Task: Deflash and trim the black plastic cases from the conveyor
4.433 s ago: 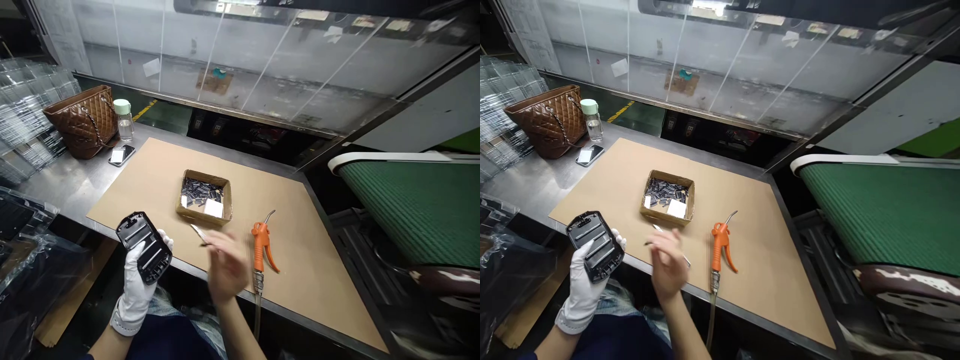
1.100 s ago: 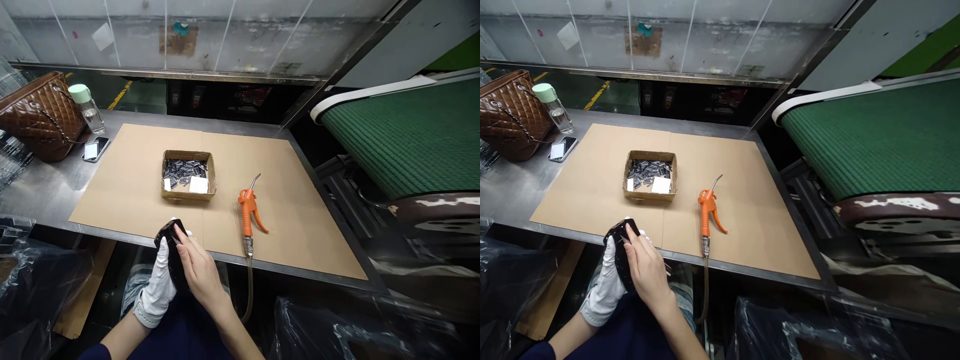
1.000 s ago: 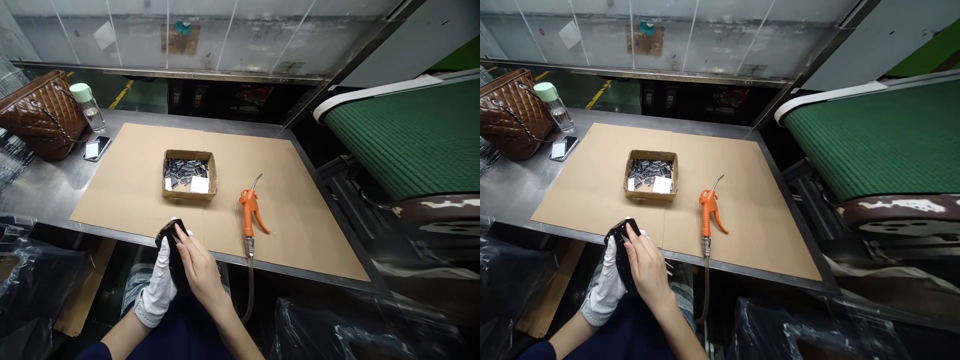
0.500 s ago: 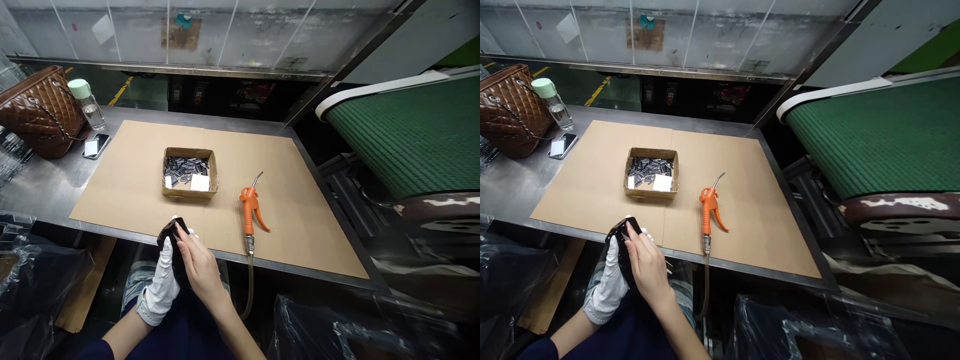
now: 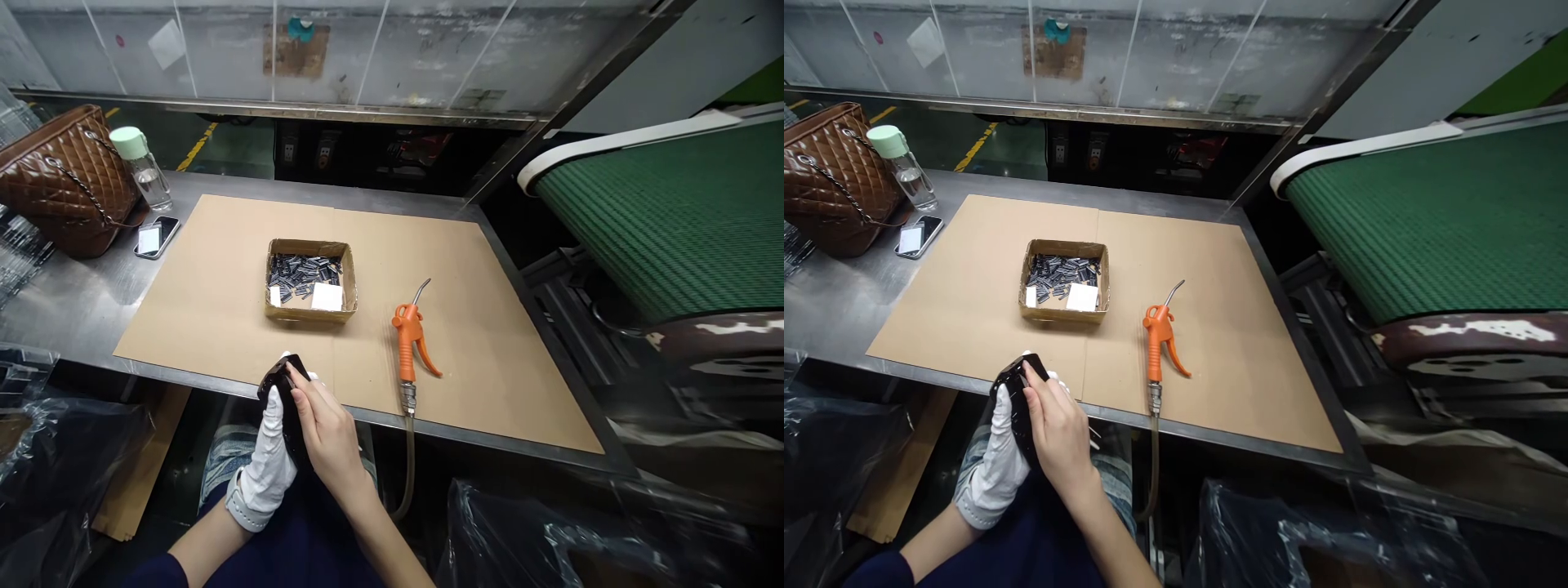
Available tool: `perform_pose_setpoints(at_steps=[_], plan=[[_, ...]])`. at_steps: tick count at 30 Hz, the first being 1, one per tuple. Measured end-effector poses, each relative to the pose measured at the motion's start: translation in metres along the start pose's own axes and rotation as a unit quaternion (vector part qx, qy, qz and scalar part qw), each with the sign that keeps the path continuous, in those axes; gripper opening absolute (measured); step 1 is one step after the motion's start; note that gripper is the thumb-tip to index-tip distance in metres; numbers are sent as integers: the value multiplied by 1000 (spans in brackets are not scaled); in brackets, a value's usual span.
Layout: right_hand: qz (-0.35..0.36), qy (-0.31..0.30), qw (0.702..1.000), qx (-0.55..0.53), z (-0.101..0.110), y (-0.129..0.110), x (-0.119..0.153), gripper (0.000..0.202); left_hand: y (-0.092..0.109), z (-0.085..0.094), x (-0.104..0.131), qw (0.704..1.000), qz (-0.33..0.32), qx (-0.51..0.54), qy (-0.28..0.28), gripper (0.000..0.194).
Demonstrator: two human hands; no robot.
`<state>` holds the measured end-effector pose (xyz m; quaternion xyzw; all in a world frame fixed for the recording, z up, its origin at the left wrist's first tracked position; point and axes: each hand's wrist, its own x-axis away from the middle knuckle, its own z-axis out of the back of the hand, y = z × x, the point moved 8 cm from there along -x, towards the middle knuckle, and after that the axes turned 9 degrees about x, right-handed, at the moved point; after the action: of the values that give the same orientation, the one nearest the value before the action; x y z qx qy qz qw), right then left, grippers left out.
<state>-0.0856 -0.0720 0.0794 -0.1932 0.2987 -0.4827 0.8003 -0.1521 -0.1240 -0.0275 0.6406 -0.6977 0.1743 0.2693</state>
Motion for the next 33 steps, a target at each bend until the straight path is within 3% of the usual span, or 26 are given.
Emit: perform_pose_setpoints(at_steps=[4,7,10,16,21,23,25,27,30,33], plan=[[-46,-13,998,-44,8,22,-9,41,3,-28,-2,999,37,4,-38,60],[-102,-16,994,27,9,58,-25,42,7,-48,-2,995,78,45,-52,67],[-104,-43,987,118,-6,90,-43,42,15,-58,-1,990,88,85,-65,67],[-66,-24,987,143,-28,112,-46,38,23,-57,0,992,62,67,-87,72],[-83,46,990,104,-10,117,-25,40,30,-54,-8,992,10,-15,-123,36],[-94,82,990,69,4,118,-22,40,42,-49,-9,986,-67,-121,-93,27],[-98,94,989,54,16,114,-31,42,60,-46,-4,945,-175,-272,-43,27],[-101,55,989,96,21,108,-54,43,73,-55,6,871,-258,-417,-39,26],[-111,-58,972,199,13,103,-106,37,75,-70,18,769,-306,-553,-92,16],[-137,-118,951,250,-4,108,-157,34,78,-74,24,722,-341,-593,-108,12]])
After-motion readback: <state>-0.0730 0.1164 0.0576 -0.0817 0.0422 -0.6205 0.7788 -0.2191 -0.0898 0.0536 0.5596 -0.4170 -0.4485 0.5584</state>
